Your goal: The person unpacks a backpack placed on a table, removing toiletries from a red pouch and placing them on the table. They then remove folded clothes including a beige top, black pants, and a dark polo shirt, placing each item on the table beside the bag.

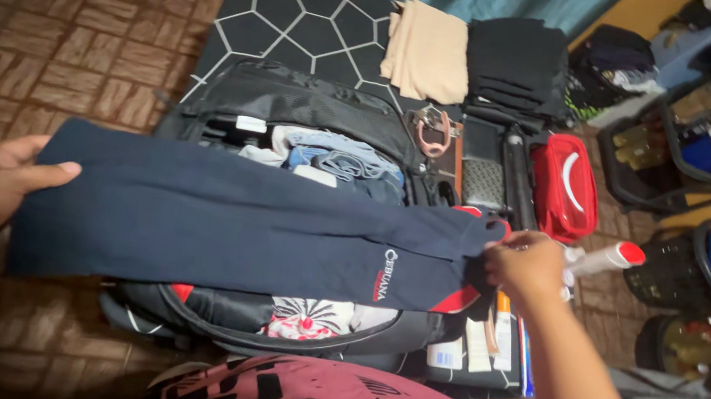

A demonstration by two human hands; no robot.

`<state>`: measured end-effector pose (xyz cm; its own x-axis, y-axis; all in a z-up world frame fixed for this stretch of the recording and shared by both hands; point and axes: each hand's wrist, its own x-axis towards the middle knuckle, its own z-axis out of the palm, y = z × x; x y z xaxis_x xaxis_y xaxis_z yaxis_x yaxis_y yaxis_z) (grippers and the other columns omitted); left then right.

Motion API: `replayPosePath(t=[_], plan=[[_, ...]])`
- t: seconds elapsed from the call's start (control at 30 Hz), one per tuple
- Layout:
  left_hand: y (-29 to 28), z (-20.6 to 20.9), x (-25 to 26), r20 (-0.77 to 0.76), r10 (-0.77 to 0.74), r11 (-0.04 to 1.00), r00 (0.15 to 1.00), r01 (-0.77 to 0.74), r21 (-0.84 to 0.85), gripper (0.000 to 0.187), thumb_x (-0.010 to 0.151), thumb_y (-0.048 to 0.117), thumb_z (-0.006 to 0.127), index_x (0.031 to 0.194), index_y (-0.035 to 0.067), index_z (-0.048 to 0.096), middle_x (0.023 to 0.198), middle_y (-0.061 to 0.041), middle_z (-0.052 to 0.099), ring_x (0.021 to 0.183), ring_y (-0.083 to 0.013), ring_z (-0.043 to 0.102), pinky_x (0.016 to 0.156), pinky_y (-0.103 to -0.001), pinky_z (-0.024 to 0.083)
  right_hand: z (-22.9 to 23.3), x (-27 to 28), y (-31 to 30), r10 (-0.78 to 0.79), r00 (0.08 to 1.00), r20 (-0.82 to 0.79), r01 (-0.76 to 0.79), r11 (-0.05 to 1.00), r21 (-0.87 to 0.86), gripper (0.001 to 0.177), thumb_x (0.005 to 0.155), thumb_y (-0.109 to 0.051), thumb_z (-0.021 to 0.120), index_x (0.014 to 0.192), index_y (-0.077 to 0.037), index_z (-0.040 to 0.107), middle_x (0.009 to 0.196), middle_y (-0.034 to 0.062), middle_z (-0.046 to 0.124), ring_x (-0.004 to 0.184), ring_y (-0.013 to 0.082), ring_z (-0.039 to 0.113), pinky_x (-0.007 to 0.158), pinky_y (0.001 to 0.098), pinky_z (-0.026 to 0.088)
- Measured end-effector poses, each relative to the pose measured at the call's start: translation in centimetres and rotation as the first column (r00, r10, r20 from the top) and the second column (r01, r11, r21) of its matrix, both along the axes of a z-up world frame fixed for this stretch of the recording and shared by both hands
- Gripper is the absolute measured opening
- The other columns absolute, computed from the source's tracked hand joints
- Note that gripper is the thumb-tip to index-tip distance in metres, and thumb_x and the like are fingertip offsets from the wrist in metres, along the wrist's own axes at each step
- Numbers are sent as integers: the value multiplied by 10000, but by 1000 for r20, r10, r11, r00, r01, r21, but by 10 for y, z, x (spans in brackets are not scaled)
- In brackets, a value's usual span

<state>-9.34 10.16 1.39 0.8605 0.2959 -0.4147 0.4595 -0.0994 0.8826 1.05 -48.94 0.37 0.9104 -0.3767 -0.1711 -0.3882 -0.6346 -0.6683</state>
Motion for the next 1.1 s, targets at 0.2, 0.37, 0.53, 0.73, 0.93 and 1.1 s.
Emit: replayPosePath(t=[0.2, 0.37, 0.53, 0.73, 0.93, 1.1], plan=[[8, 15, 4, -20, 13, 986, 1000, -16, -166, 441, 1031, 152, 556, 1465, 75, 579, 1209, -177, 721, 989, -310, 709, 838, -520, 574, -24, -13, 10, 85, 991, 99, -51, 951, -305, 689, 744, -271, 830, 1326, 20, 601, 1177, 217, 713, 1107, 332, 692, 961, 393, 515], [82, -40, 24, -30, 57, 994, 998, -59, -95, 439, 1036, 203, 547, 1446, 47, 576, 1178, -218, 710, 983, -355, 706, 847, -539, 580, -20, 3, 20, 210, 976, 56, -209, 978, -23, 794, 732, -243, 780, 1429, 17, 503, 1124, 179, 731, 1016, 281, 726, 876, 372, 569], [203, -94, 92, 119, -136, 971, 984, 109, 213, 489, 1033, 225, 601, 1426, -62, 555, 1110, -287, 721, 979, -389, 723, 892, -531, 572, 3, 2, 41, 271, 961, -57, -277, 951, -135, 859, 685, -273, 866, 1418, 14, 521, 1081, 170, 724, 963, 249, 714, 857, 348, 566], [171, -50, 82, 205, -272, 961, 940, 255, 102, 571, 977, 213, 573, 1512, 20, 524, 1230, -227, 703, 1086, -311, 698, 931, -495, 547, 8, 4, 54, 269, 956, -118, -257, 961, 102, 830, 646, -237, 858, 1373, 18, 549, 1055, 136, 749, 939, 210, 734, 846, 326, 577], [74, 38, 42, 69, -169, 983, 983, 174, -65, 515, 996, 157, 548, 1495, 29, 566, 1247, -238, 716, 1089, -343, 702, 927, -500, 538, -6, 15, 40, 304, 943, -133, -285, 948, 144, 777, 622, -115, 909, 1284, 46, 535, 1037, 148, 696, 893, 227, 718, 795, 356, 596], [51, 45, 40, -131, -85, 990, 988, 98, 99, 413, 974, 68, 581, 1370, -25, 652, 1208, -262, 748, 1060, -363, 728, 938, -490, 563, 6, 21, 39, 343, 926, -158, -232, 848, 477, 369, 704, -4, 787, 1067, -14, 717, 860, 68, 743, 716, 165, 704, 654, 305, 577]])
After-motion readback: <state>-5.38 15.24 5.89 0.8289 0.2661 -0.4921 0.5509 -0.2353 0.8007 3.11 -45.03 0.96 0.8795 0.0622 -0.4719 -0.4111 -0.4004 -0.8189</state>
